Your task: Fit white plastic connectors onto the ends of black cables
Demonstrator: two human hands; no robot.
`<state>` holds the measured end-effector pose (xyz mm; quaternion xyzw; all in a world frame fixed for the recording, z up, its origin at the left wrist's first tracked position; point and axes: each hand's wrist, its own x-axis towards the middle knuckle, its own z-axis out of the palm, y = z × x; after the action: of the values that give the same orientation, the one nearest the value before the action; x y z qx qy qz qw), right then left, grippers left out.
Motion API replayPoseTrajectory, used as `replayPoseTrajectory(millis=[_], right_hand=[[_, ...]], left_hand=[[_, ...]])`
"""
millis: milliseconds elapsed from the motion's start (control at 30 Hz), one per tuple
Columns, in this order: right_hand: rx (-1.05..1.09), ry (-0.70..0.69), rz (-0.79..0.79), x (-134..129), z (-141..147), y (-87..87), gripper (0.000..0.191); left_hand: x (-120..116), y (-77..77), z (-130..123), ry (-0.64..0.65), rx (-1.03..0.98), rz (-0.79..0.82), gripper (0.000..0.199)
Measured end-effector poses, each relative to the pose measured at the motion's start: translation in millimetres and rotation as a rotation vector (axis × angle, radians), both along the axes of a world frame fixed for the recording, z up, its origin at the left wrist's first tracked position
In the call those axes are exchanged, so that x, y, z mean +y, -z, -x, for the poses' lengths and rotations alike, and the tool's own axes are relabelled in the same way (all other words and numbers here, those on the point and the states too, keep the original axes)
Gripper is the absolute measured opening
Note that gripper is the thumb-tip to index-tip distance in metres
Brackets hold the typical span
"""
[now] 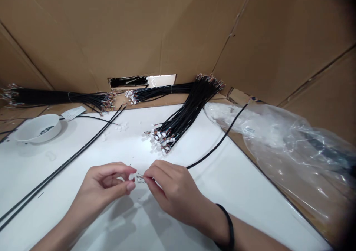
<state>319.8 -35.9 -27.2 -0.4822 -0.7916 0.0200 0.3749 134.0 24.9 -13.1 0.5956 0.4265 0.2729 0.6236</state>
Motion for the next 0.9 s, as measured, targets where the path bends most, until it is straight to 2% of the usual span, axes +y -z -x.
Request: replayPoseTrajectory(millis=[100,267,400,600,733,900], right_hand=[[-0.058,0.015,-0.045,-0.9,-1.5,-0.2,0.018],[-0.156,0.024,-0.161,-2.4,-2.9,2.9,0.010],[-0.177,0.027,-0.230,-2.4,-3.2,6.5,0.006],[-0.163,0.011,-0.246,-0.4,-3.8,6.2,0.006],[-0.170,-0.004,-0.274,-0.5,-3.7,3.7,0.006],[-0.175,-0.003,-0.289,-2.1,-3.1,0.0,0.008]], left_hand=[[-3.6,-4.6,-2.2,-0.053,0.000,-0.028,0.014],[0.8,-3.6,1.7,0.111,0.100,-0.356,0.010],[-0.3,2.4,3.3,0.041,0.088,-0.430,0.012],[-2.0,6.1,1.7,0.083,0.093,-0.636,0.013],[-0.4,5.2,2.0,0.087,0.091,-0.703,0.021],[0.7,4.5,1.8,0.106,0.089,-0.711,0.024]])
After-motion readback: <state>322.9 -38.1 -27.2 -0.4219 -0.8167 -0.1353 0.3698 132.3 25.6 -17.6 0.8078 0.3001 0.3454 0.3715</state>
